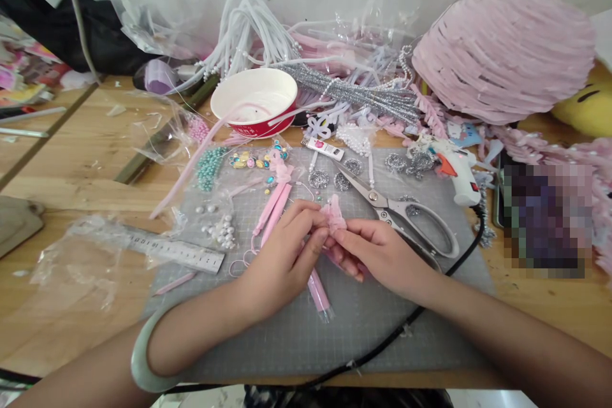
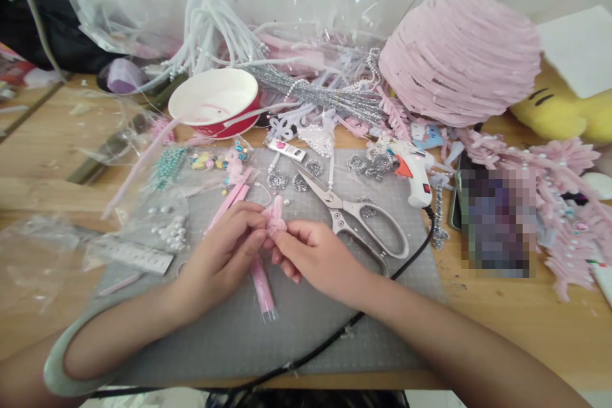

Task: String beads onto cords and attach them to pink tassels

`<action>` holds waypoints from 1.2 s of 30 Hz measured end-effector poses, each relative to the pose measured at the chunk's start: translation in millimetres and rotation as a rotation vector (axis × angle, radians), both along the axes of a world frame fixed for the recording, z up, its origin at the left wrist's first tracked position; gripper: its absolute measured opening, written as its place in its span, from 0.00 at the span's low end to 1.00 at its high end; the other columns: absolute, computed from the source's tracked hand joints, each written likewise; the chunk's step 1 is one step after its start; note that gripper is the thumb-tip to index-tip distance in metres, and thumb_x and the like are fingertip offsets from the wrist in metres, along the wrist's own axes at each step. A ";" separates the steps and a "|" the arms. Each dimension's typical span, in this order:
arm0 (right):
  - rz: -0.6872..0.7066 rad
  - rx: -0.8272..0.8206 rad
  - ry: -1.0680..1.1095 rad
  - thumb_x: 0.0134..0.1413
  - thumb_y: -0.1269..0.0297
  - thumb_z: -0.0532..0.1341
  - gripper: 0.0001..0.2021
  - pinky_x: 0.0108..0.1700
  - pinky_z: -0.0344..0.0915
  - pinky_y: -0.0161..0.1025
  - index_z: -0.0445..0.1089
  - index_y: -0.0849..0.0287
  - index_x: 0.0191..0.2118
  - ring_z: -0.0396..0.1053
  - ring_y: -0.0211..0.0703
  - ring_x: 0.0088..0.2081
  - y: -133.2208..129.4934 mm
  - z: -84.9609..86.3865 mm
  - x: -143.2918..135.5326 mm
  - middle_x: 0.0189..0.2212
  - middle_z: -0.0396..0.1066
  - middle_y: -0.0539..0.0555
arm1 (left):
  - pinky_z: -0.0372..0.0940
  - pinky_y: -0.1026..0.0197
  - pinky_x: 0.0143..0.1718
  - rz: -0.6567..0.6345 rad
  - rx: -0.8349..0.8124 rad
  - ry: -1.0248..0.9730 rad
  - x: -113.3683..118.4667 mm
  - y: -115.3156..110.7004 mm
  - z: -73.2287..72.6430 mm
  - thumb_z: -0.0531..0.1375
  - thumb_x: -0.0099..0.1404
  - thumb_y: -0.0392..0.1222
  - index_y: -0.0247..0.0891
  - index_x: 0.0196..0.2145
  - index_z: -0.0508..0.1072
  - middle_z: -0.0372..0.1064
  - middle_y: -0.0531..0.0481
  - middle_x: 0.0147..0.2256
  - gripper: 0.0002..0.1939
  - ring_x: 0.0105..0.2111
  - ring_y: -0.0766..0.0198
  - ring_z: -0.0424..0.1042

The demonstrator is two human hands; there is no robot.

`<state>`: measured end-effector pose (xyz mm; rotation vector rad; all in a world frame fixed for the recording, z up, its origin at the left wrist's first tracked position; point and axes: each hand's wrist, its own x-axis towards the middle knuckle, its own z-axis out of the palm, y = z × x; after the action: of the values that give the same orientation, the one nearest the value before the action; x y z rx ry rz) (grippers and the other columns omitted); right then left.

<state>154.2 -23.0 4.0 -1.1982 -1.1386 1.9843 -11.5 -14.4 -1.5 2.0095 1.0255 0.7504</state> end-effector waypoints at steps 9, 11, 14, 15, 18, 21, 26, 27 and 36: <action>-0.015 -0.007 0.052 0.52 0.56 0.57 0.14 0.19 0.51 0.29 0.67 0.65 0.28 0.55 0.27 0.17 -0.3 1.7 1.9 0.19 0.61 0.46 | 0.60 0.62 0.39 0.007 -0.402 -0.260 2.6 0.4 3.9 0.47 0.67 0.39 0.37 0.29 0.64 0.61 0.50 0.31 0.10 0.33 0.66 0.63; -0.019 -0.016 0.061 0.53 0.57 0.57 0.14 0.18 0.50 0.29 0.67 0.65 0.28 0.55 0.27 0.17 -0.6 -0.1 2.5 0.19 0.61 0.46 | 0.60 0.61 0.40 0.000 -0.561 -0.340 3.1 0.2 4.0 0.47 0.67 0.41 0.37 0.30 0.63 0.61 0.51 0.30 0.10 0.33 0.65 0.64; -0.030 -0.067 0.109 0.51 0.58 0.58 0.13 0.18 0.48 0.29 0.67 0.65 0.26 0.55 0.26 0.16 -0.7 -2.5 2.0 0.18 0.61 0.46 | 0.60 0.59 0.41 -0.022 -0.779 -0.479 4.3 -0.3 3.0 0.48 0.67 0.42 0.37 0.29 0.63 0.63 0.50 0.30 0.11 0.33 0.64 0.65; -0.036 -0.095 0.137 0.51 0.58 0.59 0.13 0.17 0.47 0.29 0.68 0.65 0.26 0.54 0.26 0.16 -0.3 -3.1 1.7 0.17 0.61 0.46 | 0.61 0.59 0.40 -0.032 -0.837 -0.526 4.8 -0.4 2.7 0.47 0.67 0.42 0.36 0.29 0.63 0.64 0.49 0.30 0.11 0.33 0.64 0.65; -0.057 -0.171 0.187 0.49 0.60 0.59 0.12 0.17 0.44 0.29 0.68 0.65 0.24 0.53 0.26 0.15 2.2 -3.2 1.4 0.15 0.59 0.45 | 0.61 0.58 0.40 -0.057 -0.872 -0.564 5.6 -0.2 2.6 0.45 0.68 0.41 0.36 0.29 0.63 0.65 0.48 0.30 0.13 0.33 0.64 0.66; -0.049 -0.211 0.088 0.46 0.62 0.58 0.11 0.15 0.43 0.29 0.66 0.64 0.21 0.53 0.26 0.13 6.6 -0.6 2.7 0.13 0.59 0.45 | 0.60 0.60 0.41 -0.048 -0.616 -0.356 4.2 0.8 3.2 0.46 0.67 0.41 0.36 0.31 0.64 0.63 0.49 0.32 0.11 0.35 0.64 0.65; 0.070 -0.155 -0.119 0.46 0.66 0.53 0.11 0.15 0.45 0.29 0.64 0.63 0.18 0.52 0.27 0.14 9.3 3.1 5.7 0.13 0.58 0.46 | 0.59 0.63 0.42 -0.125 -0.125 -0.051 -0.2 1.7 2.2 0.47 0.66 0.33 0.38 0.32 0.65 0.61 0.48 0.36 0.09 0.40 0.64 0.61; 0.107 -0.126 -0.134 0.48 0.66 0.51 0.12 0.16 0.47 0.29 0.64 0.63 0.19 0.53 0.28 0.14 8.4 2.7 6.0 0.14 0.58 0.46 | 0.59 0.63 0.42 -0.149 -0.079 -0.015 -0.9 1.7 1.7 0.47 0.66 0.32 0.38 0.32 0.65 0.60 0.48 0.37 0.09 0.40 0.64 0.61; 0.059 0.464 -0.449 0.51 0.69 0.51 0.11 0.22 0.48 0.31 0.54 0.59 0.20 0.51 0.31 0.21 3.2 -0.6 12.2 0.17 0.52 0.44 | 0.61 0.63 0.40 -0.196 0.047 0.044 -4.4 2.1 7.4 0.48 0.64 0.30 0.39 0.35 0.64 0.61 0.47 0.38 0.08 0.39 0.64 0.63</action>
<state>166.5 -19.8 3.5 -1.3916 -1.7540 1.3981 -15.9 -12.3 5.9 2.1388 0.8270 0.6325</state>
